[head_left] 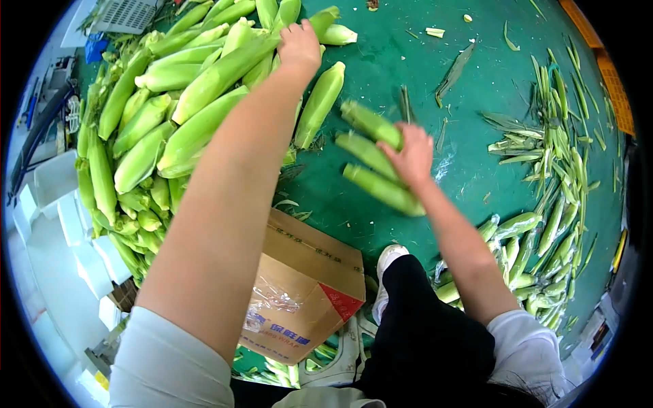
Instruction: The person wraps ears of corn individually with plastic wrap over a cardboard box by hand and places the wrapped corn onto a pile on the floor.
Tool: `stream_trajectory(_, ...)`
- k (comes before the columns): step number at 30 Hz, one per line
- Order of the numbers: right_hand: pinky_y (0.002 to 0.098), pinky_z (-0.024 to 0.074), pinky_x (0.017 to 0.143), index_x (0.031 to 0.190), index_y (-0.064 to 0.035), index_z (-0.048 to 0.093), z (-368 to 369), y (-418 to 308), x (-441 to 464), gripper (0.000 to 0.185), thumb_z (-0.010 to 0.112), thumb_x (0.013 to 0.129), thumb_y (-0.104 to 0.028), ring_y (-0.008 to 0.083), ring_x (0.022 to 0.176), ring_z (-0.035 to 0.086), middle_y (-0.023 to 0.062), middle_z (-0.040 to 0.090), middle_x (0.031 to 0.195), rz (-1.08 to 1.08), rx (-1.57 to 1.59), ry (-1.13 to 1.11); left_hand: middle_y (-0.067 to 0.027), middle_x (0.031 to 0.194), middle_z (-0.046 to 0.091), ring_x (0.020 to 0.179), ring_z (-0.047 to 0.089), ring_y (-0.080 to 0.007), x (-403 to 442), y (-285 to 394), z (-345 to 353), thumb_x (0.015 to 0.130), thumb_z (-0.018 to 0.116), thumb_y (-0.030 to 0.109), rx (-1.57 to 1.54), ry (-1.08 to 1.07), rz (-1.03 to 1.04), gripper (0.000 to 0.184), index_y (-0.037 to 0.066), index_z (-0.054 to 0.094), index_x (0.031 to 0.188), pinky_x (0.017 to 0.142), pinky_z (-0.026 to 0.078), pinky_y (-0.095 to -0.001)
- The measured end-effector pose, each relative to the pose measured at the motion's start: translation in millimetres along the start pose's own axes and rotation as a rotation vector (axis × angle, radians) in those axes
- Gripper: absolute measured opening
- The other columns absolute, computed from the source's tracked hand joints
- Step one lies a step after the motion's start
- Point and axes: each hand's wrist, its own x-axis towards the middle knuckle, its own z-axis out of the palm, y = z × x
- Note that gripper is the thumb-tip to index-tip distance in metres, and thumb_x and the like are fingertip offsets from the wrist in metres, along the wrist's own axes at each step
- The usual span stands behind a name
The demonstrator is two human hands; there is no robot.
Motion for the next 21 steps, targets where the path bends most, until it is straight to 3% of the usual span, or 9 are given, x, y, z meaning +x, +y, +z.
stream_trajectory(3,0.0509,0.0303,0.108,0.115,-0.0101,0.063,13.4,-36.3,-53.1,0.058,0.076,0.075,-0.050,0.0270,0.112,0.057,0.0092,0.065,0.109,-0.065,-0.030,0.044,-0.0136,0.121,0.053,0.116,0.053,-0.0328,-38.9,22.2,-27.1,0.086,0.063,0.008,-0.052,-0.047,0.048,0.063,0.014,0.041,0.145,0.090,0.049,-0.0492)
stream_trajectory(4,0.0527,0.0281,0.110,0.115,-0.0099,0.063,17.0,-42.3,-60.2,0.058,0.076,0.075,-0.050,0.0272,0.112,0.057,0.0095,0.065,0.109,-0.080,-0.024,0.076,-0.0138,0.125,0.053,0.117,0.053,-0.0313,-51.3,25.3,-41.5,0.088,0.062,0.012,-0.076,-0.066,0.126,0.066,0.016,0.038,0.148,0.096,0.045,-0.0506)
stream_trajectory(8,0.0518,0.0339,0.106,0.114,-0.0082,0.064,-13.9,-37.2,-68.1,0.056,0.078,0.075,-0.047,0.0293,0.110,0.057,0.0113,0.065,0.105,0.000,0.126,0.162,-0.0140,0.128,0.052,0.114,0.051,-0.0313,-115.0,20.3,-114.9,0.081,0.071,0.013,-0.330,0.326,0.370,0.075,0.022,0.040,0.149,0.094,0.041,-0.0462)
stream_trajectory(10,0.0424,0.0495,0.089,0.115,-0.0009,0.063,-39.5,-32.7,-76.8,0.053,0.075,0.083,-0.042,0.0389,0.098,0.063,0.0181,0.067,0.104,0.288,0.410,0.232,-0.0143,0.126,0.052,0.116,0.050,-0.0312,-164.5,13.4,-154.9,0.080,0.072,0.015,-0.396,0.237,0.311,0.075,0.023,0.041,0.148,0.094,0.040,-0.0472)
stream_trajectory(12,0.0365,0.0521,0.078,0.117,0.0038,0.060,-46.0,-5.9,-88.1,0.058,0.065,0.093,-0.049,0.0277,0.087,0.066,0.0169,0.068,0.100,0.622,0.725,0.236,-0.0152,0.125,0.052,0.116,0.050,-0.0318,-210.5,1.6,-153.1,0.077,0.074,0.017,-0.386,0.033,0.311,0.077,0.024,0.042,0.147,0.094,0.040,-0.0469)
stream_trajectory(14,0.0339,0.0523,0.066,0.119,-0.0028,0.057,-84.6,-8.1,-109.5,0.058,0.056,0.095,-0.056,0.0215,0.077,0.064,0.0145,0.066,0.095,0.852,1.282,0.168,-0.0155,0.125,0.051,0.116,0.050,-0.0323,-247.2,-10.3,-105.2,0.077,0.075,0.018,-0.365,-0.178,0.268,0.079,0.023,0.041,0.148,0.095,0.041,-0.0462)
stream_trajectory(18,0.0354,0.0549,0.065,0.122,-0.0060,0.054,-177.4,-25.7,-161.0,0.054,0.056,0.096,-0.053,0.0227,0.082,0.066,0.0105,0.066,0.102,0.930,1.674,-0.062,-0.0149,0.137,0.046,0.128,0.044,-0.0331,-293.9,-23.1,-70.9,0.080,0.074,0.018,-0.348,-0.357,0.063,0.077,0.019,0.039,0.148,0.103,0.038,-0.0498)
stream_trajectory(19,0.0341,0.0550,0.066,0.122,-0.0060,0.054,-198.7,-27.7,-174.2,0.053,0.057,0.095,-0.052,0.0206,0.084,0.066,0.0089,0.066,0.101,0.930,1.730,-0.089,-0.0143,0.145,0.041,0.134,0.038,-0.0336,-309.7,-24.8,-85.7,0.081,0.075,0.019,-0.427,-0.218,0.066,0.076,0.018,0.039,0.148,0.106,0.035,-0.0514)
stream_trajectory(21,0.0313,0.0548,0.062,0.122,-0.0060,0.053,-255.6,-47.9,-186.8,0.054,0.058,0.095,-0.052,0.0195,0.080,0.065,0.0082,0.066,0.100,0.875,1.731,-0.157,-0.0163,0.135,0.051,0.126,0.049,-0.0325,-342.8,-33.1,-141.2,0.082,0.073,0.018,-0.654,-0.082,0.055,0.070,0.014,0.042,0.145,0.102,0.042,-0.0462)
